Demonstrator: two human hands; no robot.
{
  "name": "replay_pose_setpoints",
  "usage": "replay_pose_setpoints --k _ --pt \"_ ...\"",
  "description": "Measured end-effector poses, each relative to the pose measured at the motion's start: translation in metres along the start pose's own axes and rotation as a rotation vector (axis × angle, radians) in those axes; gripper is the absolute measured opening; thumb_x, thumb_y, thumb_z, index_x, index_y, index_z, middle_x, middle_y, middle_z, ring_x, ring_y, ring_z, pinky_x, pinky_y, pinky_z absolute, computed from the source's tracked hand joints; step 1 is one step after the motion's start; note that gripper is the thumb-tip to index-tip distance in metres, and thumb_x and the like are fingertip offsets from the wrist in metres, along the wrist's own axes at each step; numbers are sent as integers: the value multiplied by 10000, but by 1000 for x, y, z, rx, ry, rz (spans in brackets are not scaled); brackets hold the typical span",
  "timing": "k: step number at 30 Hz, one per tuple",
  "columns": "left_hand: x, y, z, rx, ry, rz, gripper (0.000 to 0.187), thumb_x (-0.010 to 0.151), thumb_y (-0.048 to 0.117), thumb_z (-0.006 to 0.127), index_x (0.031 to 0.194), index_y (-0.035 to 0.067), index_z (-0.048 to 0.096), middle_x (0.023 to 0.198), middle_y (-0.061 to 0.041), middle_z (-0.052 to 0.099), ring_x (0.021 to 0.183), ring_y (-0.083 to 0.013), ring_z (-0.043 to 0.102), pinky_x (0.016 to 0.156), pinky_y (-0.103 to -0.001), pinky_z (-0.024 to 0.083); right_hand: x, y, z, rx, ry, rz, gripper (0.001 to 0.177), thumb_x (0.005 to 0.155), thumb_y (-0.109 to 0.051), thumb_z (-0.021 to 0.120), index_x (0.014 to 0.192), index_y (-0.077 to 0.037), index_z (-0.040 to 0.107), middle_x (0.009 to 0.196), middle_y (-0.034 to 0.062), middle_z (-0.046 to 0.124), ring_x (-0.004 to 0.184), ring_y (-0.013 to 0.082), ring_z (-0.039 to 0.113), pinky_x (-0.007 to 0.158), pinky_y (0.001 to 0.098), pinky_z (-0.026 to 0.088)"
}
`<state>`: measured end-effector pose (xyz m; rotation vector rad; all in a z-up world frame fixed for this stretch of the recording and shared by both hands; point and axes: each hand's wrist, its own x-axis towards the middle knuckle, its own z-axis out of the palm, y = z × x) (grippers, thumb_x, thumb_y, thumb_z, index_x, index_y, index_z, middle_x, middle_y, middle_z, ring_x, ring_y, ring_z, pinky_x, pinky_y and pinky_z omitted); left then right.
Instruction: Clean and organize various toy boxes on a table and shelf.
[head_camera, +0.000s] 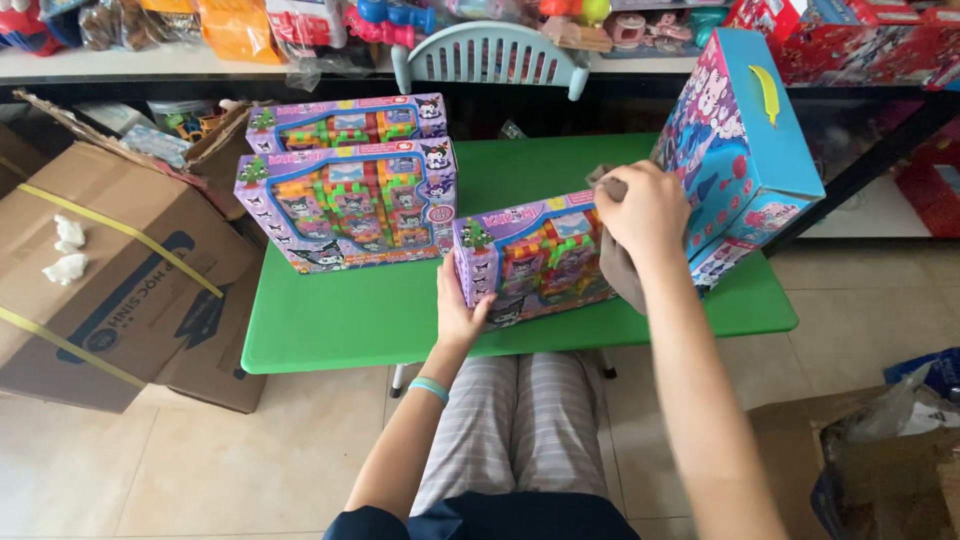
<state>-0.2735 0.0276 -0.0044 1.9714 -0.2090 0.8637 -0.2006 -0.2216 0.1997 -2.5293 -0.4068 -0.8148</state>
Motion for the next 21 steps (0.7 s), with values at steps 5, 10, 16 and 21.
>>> replay_pose_setpoints --k 5,10,16,21 --pt "1 0 2 -40 38 -2 951 835 313 802 1555 -34 287 1325 -252 504 1217 -424 538 1090 -483 429 -2 -37 12 -143 59 36 136 813 -258 785 905 -162 814 947 98 742 854 358 684 695 452 570" --pt "-1 -1 -6 -25 -18 -10 970 801 298 782 1552 -47 275 1308 -249 497 1192 -420 540 1081 -478 432 -11 -26 -7 136 -32 -102 120 831 -275 796 897 -177 816 937 72 741 855 342 694 751 460 568" --pt "1 -5 -1 -52 -37 12 984 788 253 812 1550 -52 270 1304 -253 495 1190 -428 540 1081 -483 433 -10 21 -14 -86 156 44 139 840 -256 808 922 -144 811 994 96 750 875 367 689 752 467 551" --pt "7 -19 -10 0 -47 21 978 793 260 832 1533 -63 278 1336 -269 488 1209 -426 524 1055 -470 430 -19 65 -7 680 356 294 226 949 -226 767 1098 -55 763 1086 95 752 1002 222 713 911 332 553"
